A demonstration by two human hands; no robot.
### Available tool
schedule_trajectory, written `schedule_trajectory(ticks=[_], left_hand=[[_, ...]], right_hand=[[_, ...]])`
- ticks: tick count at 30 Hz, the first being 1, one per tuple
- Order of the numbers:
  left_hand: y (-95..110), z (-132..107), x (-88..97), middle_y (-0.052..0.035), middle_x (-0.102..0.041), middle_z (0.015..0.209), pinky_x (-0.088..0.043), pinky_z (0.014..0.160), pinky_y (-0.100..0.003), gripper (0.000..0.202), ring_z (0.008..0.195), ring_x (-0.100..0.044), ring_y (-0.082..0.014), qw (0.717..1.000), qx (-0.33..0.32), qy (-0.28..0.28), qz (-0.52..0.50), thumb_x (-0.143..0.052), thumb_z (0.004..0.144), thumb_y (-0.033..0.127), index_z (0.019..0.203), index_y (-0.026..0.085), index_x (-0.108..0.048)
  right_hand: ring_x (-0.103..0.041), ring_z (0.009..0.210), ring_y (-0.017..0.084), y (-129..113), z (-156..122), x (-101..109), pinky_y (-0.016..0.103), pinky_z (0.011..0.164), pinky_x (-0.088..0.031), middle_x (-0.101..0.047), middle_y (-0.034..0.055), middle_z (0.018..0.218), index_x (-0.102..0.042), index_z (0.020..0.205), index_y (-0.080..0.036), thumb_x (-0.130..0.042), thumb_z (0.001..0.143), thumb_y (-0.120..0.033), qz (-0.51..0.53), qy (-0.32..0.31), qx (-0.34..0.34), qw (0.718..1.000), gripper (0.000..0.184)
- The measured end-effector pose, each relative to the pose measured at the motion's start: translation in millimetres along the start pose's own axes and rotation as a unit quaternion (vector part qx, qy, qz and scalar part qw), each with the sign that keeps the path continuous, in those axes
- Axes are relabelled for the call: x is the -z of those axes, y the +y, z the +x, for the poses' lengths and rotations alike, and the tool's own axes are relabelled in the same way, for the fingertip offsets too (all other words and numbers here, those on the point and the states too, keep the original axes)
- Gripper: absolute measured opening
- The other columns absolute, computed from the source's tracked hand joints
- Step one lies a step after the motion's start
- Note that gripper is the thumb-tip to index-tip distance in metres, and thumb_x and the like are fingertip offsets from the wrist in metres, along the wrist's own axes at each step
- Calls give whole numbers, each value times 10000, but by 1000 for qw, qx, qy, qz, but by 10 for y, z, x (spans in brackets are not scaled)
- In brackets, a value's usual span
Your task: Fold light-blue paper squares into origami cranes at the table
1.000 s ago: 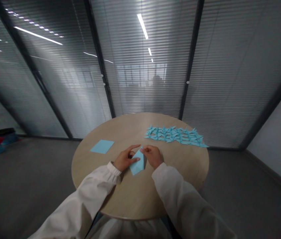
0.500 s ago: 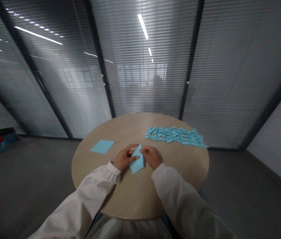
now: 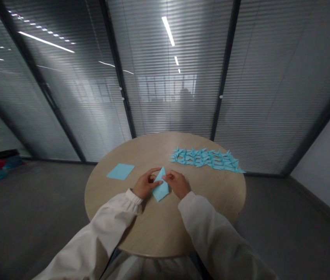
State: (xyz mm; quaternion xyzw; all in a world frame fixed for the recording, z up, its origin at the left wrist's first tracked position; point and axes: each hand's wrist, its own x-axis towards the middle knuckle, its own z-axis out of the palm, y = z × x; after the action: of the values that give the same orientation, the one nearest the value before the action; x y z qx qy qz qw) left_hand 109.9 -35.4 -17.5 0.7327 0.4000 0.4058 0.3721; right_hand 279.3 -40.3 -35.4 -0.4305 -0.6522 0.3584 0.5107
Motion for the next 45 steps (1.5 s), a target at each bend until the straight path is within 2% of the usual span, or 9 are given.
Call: schedule_trajectory(ticks=[7,15,20,26,32,37,45], left_hand=[[8,4,-5,80,-364,537,-254,463,-162,568,492,-322,-57,1000,5,12,8,-646,675,343,1179,124,-504],[-36,19,2,67,-429,532,-288,476,-176,530,490,-376,-67,998,-1,56,18,-665,655,356,1114,118,-547],[-42,22,-10,66,-443,535,-291,473,-177,517,480,-377,-64,999,-1,49,-2,-665,653,337,1103,113,-543],[28,23,4,67,-437,529,-285,468,-176,469,478,-365,-60,997,9,70,-9,-657,651,323,1057,110,-556],[48,12,5,37,-517,580,-335,490,-178,475,512,-428,-71,997,7,77,-14,-671,640,321,1051,112,-560],[26,25,18,36,-523,573,-340,483,-181,458,498,-433,-70,996,10,94,-10,-669,646,343,1028,111,-570],[16,31,19,34,-539,580,-363,498,-186,468,508,-461,-74,994,10,105,-40,-684,635,349,1016,103,-569]], right_hand=[[-537,590,125,32,3,6,240,595,-421,-597,-8,629,-587,682,-173,-579,714,-315,-61,12,11,998,145],[-553,611,134,2,-13,1,242,596,-425,-611,2,655,-596,718,-174,-565,732,-364,-20,-12,3,1000,193],[-526,574,122,-5,-10,5,232,573,-410,-588,-10,610,-580,675,-180,-572,721,-311,-61,6,0,998,139],[-559,618,127,-8,-16,-10,238,597,-425,-618,-5,668,-586,747,-173,-568,730,-339,-19,-13,-1,1000,167],[-519,566,116,-44,-36,-15,227,559,-400,-571,-25,599,-548,688,-180,-568,728,-321,-52,2,4,999,148],[-563,630,132,-28,-30,-8,243,607,-428,-616,-2,674,-571,762,-173,-568,731,-333,-14,-17,-3,1000,163],[-541,595,126,-22,-34,11,234,583,-405,-598,-8,640,-571,715,-177,-553,744,-343,-76,-8,3,997,169]])
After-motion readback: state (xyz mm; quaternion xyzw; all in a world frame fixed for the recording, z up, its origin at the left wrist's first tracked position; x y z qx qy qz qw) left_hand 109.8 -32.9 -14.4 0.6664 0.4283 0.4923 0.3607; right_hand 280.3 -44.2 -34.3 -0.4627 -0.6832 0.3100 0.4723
